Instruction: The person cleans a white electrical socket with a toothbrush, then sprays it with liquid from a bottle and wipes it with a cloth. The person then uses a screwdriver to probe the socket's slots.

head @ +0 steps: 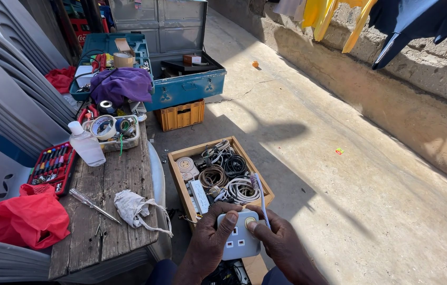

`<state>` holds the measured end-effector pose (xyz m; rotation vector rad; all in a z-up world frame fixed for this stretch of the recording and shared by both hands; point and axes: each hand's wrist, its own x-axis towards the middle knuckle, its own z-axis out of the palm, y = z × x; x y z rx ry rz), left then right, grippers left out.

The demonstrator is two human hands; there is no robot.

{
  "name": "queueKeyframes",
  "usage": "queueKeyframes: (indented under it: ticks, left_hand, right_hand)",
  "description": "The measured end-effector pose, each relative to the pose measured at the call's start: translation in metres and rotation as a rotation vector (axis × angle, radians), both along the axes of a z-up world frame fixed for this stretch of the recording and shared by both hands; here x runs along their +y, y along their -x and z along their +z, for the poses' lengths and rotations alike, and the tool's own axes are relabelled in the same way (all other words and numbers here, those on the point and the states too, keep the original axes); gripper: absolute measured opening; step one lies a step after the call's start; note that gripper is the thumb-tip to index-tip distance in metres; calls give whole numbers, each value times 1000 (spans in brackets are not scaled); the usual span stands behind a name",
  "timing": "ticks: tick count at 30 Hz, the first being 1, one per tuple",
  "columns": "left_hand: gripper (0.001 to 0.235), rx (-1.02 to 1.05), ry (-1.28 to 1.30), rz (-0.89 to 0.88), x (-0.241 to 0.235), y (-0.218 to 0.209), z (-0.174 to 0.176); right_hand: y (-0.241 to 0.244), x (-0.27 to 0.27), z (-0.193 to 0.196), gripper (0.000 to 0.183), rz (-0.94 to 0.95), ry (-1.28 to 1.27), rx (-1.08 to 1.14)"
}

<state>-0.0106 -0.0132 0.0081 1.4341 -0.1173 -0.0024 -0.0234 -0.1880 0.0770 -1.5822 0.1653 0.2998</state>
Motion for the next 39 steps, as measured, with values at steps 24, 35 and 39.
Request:
queueKeyframes:
  ticks: [24,35,39]
  left_hand:
    - [41,3,45,2,-7,-3,-12]
    - [37,34,215,4,-11,-8,-24]
    - [42,93,179,39,-6,-12,-18]
  right_hand:
    - [-1,-1,2,41,6,55,-11]
    - [-7,-22,-14,71,51,113,-92]
    - [1,-38,-27,64,-28,387,-108]
